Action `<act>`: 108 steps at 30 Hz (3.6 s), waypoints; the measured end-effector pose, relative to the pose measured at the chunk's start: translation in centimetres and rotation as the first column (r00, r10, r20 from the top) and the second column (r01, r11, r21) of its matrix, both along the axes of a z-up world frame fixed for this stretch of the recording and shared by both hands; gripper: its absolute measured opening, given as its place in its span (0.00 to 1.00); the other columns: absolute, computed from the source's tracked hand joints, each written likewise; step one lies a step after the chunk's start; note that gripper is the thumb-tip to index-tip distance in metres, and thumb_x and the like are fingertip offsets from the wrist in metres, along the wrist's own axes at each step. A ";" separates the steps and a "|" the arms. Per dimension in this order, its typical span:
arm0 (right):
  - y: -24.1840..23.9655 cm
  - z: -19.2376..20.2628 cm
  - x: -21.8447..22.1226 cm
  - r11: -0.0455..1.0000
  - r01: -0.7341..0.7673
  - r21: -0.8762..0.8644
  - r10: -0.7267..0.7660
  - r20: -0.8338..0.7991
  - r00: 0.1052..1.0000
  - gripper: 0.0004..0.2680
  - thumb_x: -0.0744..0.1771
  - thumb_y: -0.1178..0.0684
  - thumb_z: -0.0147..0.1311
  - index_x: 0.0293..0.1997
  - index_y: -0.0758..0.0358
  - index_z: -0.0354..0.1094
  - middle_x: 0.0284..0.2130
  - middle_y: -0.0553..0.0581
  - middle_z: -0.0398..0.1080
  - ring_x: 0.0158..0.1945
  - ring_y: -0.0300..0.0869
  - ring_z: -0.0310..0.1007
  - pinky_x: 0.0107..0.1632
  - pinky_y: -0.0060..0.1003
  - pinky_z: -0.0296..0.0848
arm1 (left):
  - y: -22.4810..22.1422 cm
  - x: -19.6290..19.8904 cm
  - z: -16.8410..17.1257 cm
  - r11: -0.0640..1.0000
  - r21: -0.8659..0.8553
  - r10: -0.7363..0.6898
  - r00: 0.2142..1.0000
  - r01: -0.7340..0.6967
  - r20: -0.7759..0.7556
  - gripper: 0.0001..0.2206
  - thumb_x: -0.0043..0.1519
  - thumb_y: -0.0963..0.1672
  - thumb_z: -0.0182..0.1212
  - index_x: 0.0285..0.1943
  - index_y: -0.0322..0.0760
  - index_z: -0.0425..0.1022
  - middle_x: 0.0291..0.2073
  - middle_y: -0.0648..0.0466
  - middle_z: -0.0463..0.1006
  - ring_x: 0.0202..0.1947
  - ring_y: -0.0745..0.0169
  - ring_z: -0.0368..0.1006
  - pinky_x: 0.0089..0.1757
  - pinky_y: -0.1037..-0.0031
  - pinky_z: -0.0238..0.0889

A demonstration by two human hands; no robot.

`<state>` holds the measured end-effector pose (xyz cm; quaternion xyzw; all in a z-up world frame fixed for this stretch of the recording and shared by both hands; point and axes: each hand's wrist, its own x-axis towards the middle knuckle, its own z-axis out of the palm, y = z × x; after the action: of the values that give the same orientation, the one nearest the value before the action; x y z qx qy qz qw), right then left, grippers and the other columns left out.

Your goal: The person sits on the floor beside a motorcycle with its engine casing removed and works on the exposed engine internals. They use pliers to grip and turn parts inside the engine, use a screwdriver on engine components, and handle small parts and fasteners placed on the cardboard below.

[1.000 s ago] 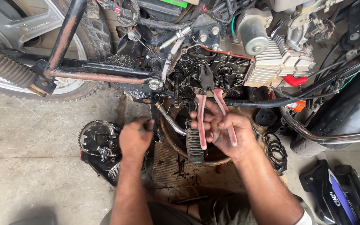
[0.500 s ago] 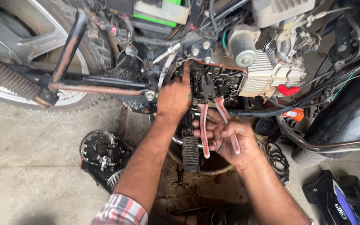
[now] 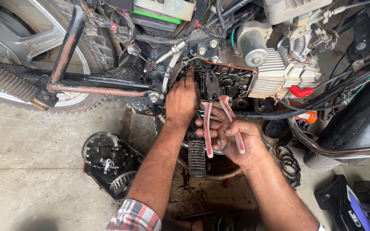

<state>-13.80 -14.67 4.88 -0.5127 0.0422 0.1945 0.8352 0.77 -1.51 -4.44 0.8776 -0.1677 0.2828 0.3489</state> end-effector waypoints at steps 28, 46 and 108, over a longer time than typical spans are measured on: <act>2.5 -0.5 2.8 0.988 0.082 0.132 -0.085 0.011 0.996 0.34 0.52 0.54 0.50 0.67 0.72 0.60 0.52 0.71 0.71 0.49 0.56 0.76 0.39 0.32 0.80 | 2.2 -1.0 1.4 0.931 -0.354 -0.157 0.974 0.091 -0.164 0.25 0.59 0.37 0.58 0.68 0.48 0.72 0.32 0.57 0.79 0.34 0.60 0.80 0.38 0.67 0.73; 2.6 1.1 2.7 0.971 0.057 0.234 -0.064 0.025 0.998 0.30 0.53 0.55 0.51 0.62 0.75 0.64 0.51 0.72 0.72 0.48 0.57 0.76 0.36 0.33 0.77 | 1.9 -0.9 1.8 0.969 -0.239 -0.100 0.980 0.057 -0.173 0.27 0.58 0.38 0.62 0.69 0.47 0.68 0.38 0.54 0.82 0.39 0.58 0.81 0.40 0.66 0.75; 8.3 -9.1 -12.2 0.929 -0.369 -0.029 0.345 -0.296 0.891 0.33 0.57 0.60 0.47 0.75 0.66 0.49 0.46 0.66 0.72 0.40 0.50 0.78 0.26 0.32 0.69 | 17.4 -14.3 -9.5 0.373 -0.891 -0.622 0.642 -0.260 -0.448 0.14 0.59 0.47 0.72 0.43 0.30 0.83 0.32 0.50 0.83 0.29 0.62 0.77 0.33 0.69 0.71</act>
<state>-25.96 -6.35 -4.25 -0.5129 0.0755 0.4144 0.7480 -13.51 15.88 -13.95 0.5375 0.0644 -0.1022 0.8346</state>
